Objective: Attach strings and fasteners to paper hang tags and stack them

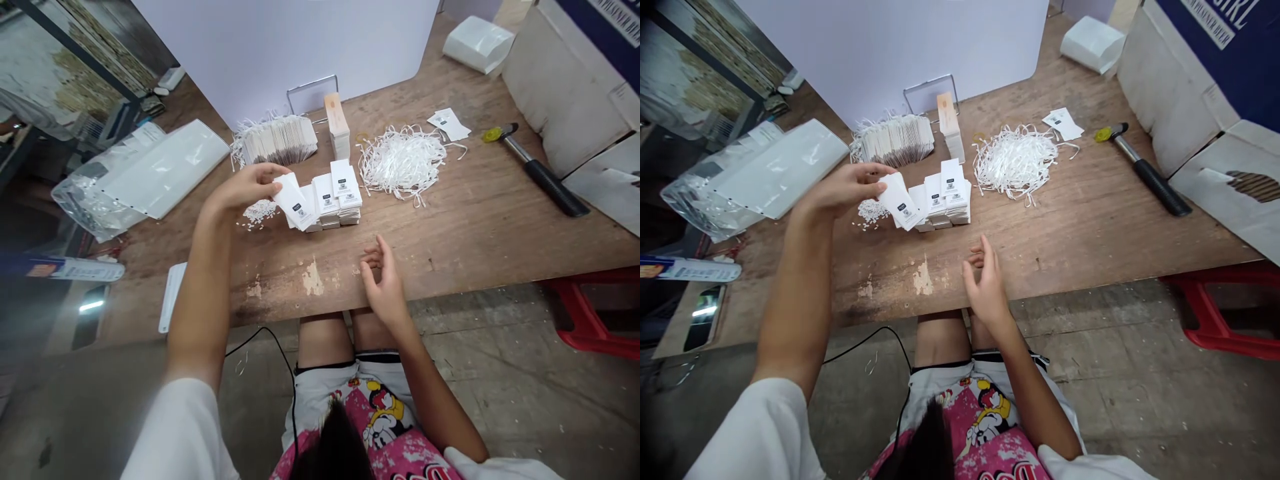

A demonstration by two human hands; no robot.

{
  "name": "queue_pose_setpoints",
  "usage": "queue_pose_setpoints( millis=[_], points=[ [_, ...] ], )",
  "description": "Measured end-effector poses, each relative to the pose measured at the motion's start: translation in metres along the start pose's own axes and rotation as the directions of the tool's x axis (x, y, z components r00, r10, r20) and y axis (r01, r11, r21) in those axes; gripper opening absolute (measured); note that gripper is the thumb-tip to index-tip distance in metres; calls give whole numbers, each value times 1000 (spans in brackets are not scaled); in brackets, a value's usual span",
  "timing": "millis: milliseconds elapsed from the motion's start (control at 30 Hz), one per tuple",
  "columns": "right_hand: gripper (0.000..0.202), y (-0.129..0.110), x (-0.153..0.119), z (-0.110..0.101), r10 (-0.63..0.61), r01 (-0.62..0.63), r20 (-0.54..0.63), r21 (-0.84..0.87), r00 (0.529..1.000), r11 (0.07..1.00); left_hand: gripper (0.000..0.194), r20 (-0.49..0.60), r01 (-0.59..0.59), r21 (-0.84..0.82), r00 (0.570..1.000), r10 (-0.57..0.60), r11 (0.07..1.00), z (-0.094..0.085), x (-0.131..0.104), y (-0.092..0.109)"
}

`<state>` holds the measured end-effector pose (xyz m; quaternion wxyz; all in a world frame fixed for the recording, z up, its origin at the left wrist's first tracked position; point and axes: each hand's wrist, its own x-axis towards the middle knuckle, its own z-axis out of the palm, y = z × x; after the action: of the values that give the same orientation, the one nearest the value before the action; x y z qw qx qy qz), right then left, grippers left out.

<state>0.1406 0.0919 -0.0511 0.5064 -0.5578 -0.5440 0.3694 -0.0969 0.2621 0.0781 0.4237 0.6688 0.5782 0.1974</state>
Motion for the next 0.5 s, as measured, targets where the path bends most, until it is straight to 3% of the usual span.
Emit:
queue_pose_setpoints(
  millis=[100,200,333,500],
  points=[
    [50,13,-5,-5,33,-30,-48,59,998,998,28,137,22,16,990,-24,1000,1,31,-4],
    [46,16,-8,-6,42,-38,-41,96,998,995,27,145,59,42,987,-65,997,11,45,-7],
    [42,14,-8,-9,77,-69,-53,142,996,987,28,-112,70,126,992,-56,990,23,37,-12],
    [38,15,-7,-10,98,-84,-68,185,993,979,44,-437,35,103,899,13,994,59,9,-39]
  ],
)
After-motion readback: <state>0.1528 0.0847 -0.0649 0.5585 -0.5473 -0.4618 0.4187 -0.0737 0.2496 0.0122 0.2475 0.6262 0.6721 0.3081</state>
